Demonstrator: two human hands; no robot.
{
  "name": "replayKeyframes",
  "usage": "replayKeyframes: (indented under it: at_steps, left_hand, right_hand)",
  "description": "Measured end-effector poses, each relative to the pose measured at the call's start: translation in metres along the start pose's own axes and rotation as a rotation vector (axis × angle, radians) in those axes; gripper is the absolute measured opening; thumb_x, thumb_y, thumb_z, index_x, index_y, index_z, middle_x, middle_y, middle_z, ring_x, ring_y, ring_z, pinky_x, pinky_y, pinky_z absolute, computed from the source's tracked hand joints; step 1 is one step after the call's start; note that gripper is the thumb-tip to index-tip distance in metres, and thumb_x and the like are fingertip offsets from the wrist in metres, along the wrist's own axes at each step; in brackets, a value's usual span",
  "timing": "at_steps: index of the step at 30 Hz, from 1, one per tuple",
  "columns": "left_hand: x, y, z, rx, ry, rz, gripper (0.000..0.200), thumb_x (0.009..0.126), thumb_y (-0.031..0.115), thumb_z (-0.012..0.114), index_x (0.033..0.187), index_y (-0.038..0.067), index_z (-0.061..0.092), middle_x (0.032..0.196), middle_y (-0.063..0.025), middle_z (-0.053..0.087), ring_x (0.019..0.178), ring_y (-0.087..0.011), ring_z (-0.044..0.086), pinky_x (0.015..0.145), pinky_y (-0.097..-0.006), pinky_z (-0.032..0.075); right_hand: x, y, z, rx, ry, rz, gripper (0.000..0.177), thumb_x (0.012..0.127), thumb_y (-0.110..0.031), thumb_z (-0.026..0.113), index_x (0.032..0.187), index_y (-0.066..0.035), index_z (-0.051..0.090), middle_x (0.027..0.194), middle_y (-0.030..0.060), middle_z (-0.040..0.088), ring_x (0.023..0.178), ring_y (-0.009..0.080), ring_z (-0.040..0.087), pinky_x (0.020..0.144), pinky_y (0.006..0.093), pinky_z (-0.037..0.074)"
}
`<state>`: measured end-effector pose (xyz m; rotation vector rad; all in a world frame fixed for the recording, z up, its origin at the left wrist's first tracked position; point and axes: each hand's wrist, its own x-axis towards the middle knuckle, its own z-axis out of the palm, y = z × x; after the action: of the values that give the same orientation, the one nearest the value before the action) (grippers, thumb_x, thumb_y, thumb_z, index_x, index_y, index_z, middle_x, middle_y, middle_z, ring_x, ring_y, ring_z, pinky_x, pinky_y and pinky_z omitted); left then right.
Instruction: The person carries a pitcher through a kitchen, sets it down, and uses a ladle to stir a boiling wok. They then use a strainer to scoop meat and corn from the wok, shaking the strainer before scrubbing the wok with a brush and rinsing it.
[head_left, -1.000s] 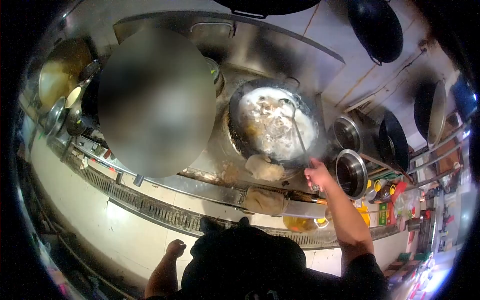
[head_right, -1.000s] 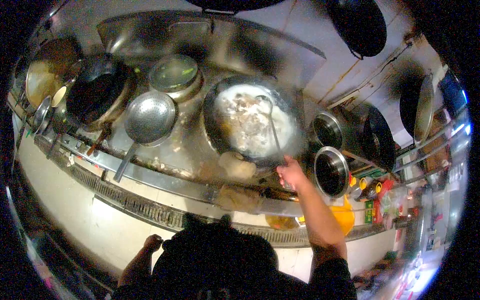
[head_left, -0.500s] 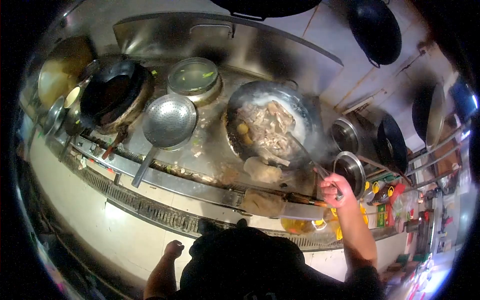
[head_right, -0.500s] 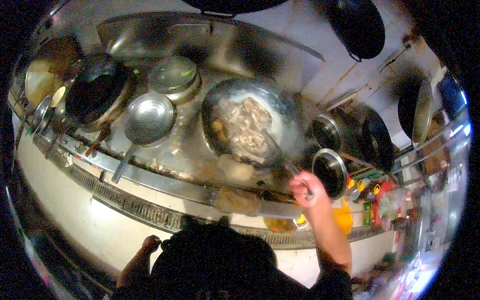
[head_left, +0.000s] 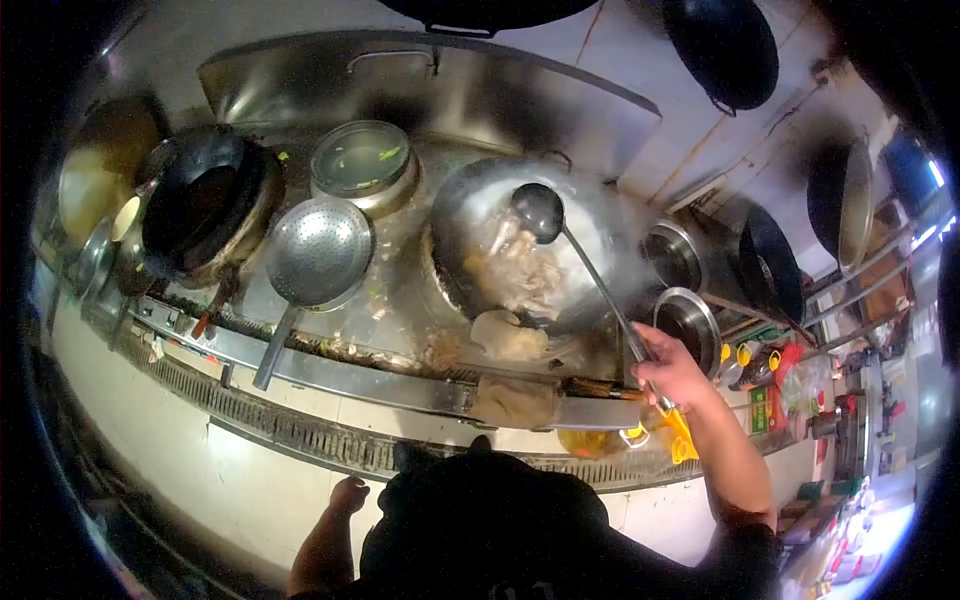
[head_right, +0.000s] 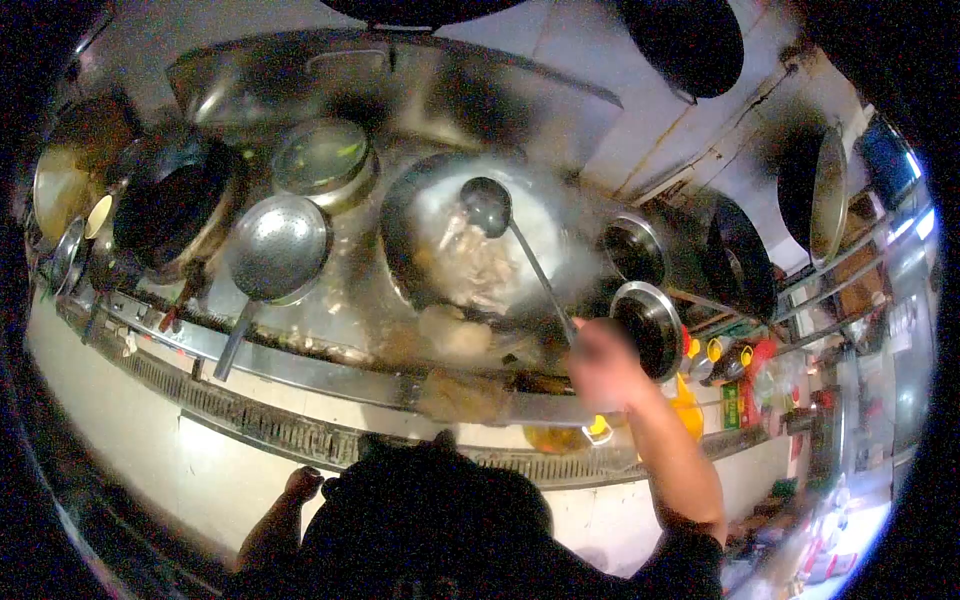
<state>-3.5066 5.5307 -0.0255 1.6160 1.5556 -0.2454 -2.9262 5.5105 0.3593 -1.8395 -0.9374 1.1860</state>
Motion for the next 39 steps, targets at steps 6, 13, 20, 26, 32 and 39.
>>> replayKeyframes:
  at_steps: [6, 13, 20, 26, 32, 39]
  left_hand:
    - [0.011, -0.025, 0.016, -0.056, -0.004, -0.013, 0.034, 0.074, 0.034, 0.065, 0.096, 0.008, 0.067, 0.102, -0.0157, 0.064, 0.100, -0.0321, 0.059, 0.088, -0.0383, 0.046]
    - [-0.015, -0.019, 0.015, 0.013, -0.035, -0.104, 0.034, 0.074, 0.034, 0.064, 0.096, 0.008, 0.066, 0.105, -0.0158, 0.063, 0.103, -0.0301, 0.058, 0.090, -0.0376, 0.045]
    - [-0.023, -0.019, 0.011, -0.032, -0.040, -0.095, 0.035, 0.075, 0.032, 0.062, 0.099, 0.007, 0.065, 0.105, -0.0155, 0.063, 0.102, -0.0303, 0.058, 0.090, -0.0373, 0.045]
    - [-0.021, -0.019, 0.011, -0.089, 0.028, -0.060, 0.033, 0.073, 0.030, 0.062, 0.096, 0.007, 0.066, 0.105, -0.0162, 0.063, 0.102, -0.0303, 0.058, 0.090, -0.0373, 0.045]
    - [-0.019, -0.031, 0.020, -0.033, -0.020, -0.077, 0.035, 0.073, 0.032, 0.064, 0.098, 0.007, 0.065, 0.100, -0.0173, 0.065, 0.097, -0.0317, 0.060, 0.088, -0.0378, 0.047]
    - [-0.005, -0.022, 0.009, -0.117, -0.062, -0.074, 0.036, 0.073, 0.033, 0.066, 0.098, 0.007, 0.065, 0.101, -0.0175, 0.064, 0.098, -0.0312, 0.060, 0.088, -0.0386, 0.047]
  right_hand:
    - [0.025, 0.033, -0.001, -0.816, 0.252, -0.079, 0.065, 0.075, -0.004, 0.057, 0.136, -0.004, 0.034, 0.075, 0.0124, 0.062, 0.052, 0.0208, 0.059, 0.052, 0.0338, 0.049]
    - [0.043, 0.073, 0.024, -0.088, 0.170, 0.235, 0.066, 0.075, 0.001, 0.052, 0.137, -0.009, 0.034, 0.064, 0.0061, 0.054, 0.045, 0.0186, 0.050, 0.042, 0.0352, 0.045]
    - [0.054, 0.034, 0.017, 0.959, -0.291, 0.567, 0.009, 0.080, -0.013, 0.055, 0.078, -0.007, 0.050, 0.057, 0.0004, 0.048, 0.042, 0.0084, 0.044, 0.035, 0.0219, 0.035]
    - [0.038, 0.026, 0.031, 1.415, -0.418, 0.461, 0.009, 0.084, -0.013, 0.050, 0.085, -0.004, 0.050, 0.059, -0.0022, 0.043, 0.044, 0.0062, 0.044, 0.035, 0.0191, 0.034]
    - [0.002, 0.003, 0.009, 1.230, -0.342, 0.416, 0.008, 0.086, -0.013, 0.048, 0.087, -0.007, 0.051, 0.061, -0.0009, 0.047, 0.042, 0.0068, 0.044, 0.033, 0.0207, 0.033]
    - [0.001, -0.043, 0.025, 0.659, -0.080, 0.253, 0.052, 0.076, -0.003, 0.054, 0.126, -0.007, 0.043, 0.059, 0.0056, 0.050, 0.038, 0.0129, 0.045, 0.032, 0.0248, 0.036]
